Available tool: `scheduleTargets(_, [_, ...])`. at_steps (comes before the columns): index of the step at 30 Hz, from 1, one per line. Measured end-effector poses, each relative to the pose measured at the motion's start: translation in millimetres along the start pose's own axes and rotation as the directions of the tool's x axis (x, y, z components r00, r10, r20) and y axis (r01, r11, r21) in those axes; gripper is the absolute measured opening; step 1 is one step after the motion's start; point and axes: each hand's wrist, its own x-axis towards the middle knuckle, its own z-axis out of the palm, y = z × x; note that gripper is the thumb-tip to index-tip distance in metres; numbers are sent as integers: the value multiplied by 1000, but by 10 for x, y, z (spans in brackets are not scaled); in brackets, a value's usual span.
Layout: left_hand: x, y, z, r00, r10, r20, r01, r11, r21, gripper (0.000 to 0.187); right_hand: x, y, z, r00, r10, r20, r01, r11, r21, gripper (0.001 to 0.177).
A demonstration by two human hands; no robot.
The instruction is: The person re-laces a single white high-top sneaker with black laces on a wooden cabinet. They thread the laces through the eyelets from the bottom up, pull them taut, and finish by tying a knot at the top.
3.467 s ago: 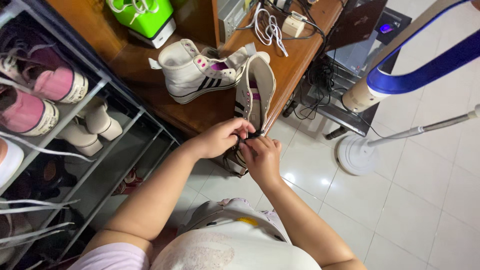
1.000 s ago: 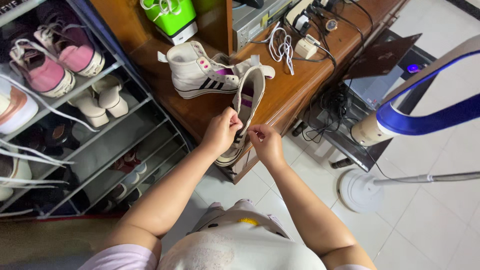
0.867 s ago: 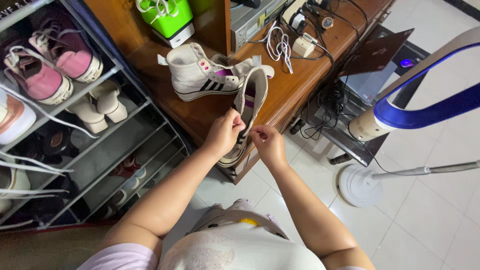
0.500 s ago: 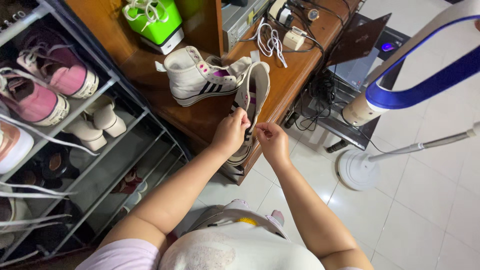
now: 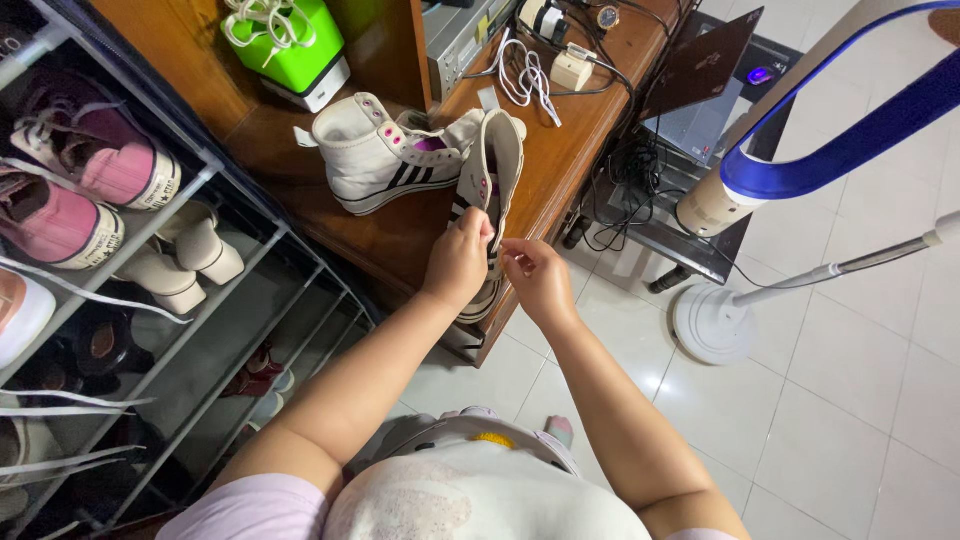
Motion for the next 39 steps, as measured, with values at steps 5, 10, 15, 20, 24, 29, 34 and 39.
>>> scheduleTargets(5, [15, 64, 47, 997, -71, 15, 72, 997, -34, 17, 82, 60, -91, 998, -60, 37, 61, 998, -22, 21])
scheduleTargets(10, [57, 161, 73, 987, -162, -3, 161, 982, -96, 19, 246, 143, -106, 993, 81, 88, -94, 984, 152, 16])
scheduleTargets(15, [33, 318, 60, 977, -212, -33, 205, 967, -154, 22, 406, 409, -108, 983, 66, 173, -91, 986, 139, 14])
scheduleTargets(20, [-20, 386, -52, 989, -112, -98, 98, 986, -138, 24, 787, 858, -510, 959, 88, 269, -276, 504, 818, 14])
scheduleTargets(24, [-81, 287, -183, 959, -185, -214, 144, 971, -191, 22, 1413, 1221, -1387, 931, 280, 233, -200, -142, 969, 21])
scheduleTargets(29, [-150, 220, -53, 915, -357, -187, 314, 923, -223, 21, 1357, 1164, -1338, 950, 249, 186, -281, 435, 855, 4])
scheduleTargets(34, [-151, 233, 40, 932, -299, -205, 266, 948, -172, 20, 759, 828, -373, 882, -206, 424, 177, 978, 107, 29])
scheduleTargets(39, [-175, 212, -116, 945, -262, -195, 228, 957, -182, 20, 947, 976, -345, 814, 178, 553, -539, 585, 606, 25])
